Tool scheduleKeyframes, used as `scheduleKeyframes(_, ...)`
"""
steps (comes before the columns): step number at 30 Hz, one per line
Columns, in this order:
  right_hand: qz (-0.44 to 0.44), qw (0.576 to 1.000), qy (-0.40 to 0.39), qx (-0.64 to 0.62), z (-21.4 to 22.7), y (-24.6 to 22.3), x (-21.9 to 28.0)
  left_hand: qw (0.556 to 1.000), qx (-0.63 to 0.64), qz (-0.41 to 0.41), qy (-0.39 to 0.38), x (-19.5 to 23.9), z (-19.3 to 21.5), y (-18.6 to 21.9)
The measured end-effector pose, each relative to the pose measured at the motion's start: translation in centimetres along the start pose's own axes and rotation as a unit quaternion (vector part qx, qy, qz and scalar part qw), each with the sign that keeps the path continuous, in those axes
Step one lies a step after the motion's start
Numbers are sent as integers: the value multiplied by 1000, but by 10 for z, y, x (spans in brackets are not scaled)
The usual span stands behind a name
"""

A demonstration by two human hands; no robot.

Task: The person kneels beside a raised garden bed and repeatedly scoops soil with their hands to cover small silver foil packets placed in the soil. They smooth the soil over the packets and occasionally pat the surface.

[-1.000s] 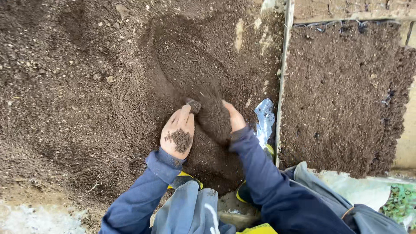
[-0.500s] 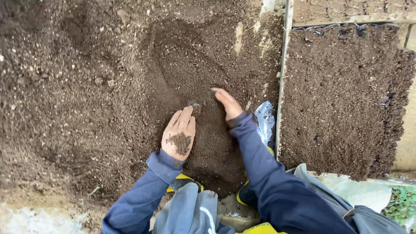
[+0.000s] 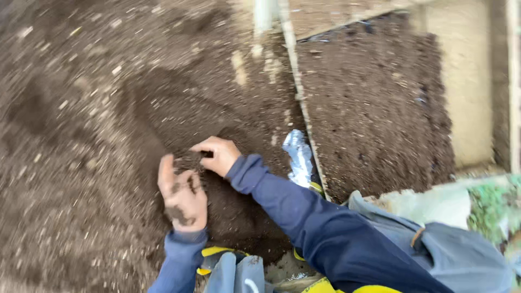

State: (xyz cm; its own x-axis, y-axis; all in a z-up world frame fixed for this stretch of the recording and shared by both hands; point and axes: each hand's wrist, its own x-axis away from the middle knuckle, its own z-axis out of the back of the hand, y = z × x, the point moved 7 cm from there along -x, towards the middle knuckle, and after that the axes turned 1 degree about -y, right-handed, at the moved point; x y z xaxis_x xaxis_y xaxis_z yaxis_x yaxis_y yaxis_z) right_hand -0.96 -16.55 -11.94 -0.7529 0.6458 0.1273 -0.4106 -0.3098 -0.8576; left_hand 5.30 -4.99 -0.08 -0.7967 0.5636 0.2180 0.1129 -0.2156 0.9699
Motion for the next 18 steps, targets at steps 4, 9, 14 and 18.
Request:
scheduleKeyframes(4,12,986,-8,-169,31,-61,19,995,-88,-46,7,-14,-5,3)
scheduleKeyframes(9,122,983,77,114,68,-148,52,964,189,184,-17,-20,-8,-99)
scheduleKeyframes(14,-127,990,-44,-36,57,-95,45,935,254,240,59,-20,-45,-93)
scheduleKeyframes(18,-104,990,-83,45,116,-40,14,936,251,243,40,-14,-79,-47)
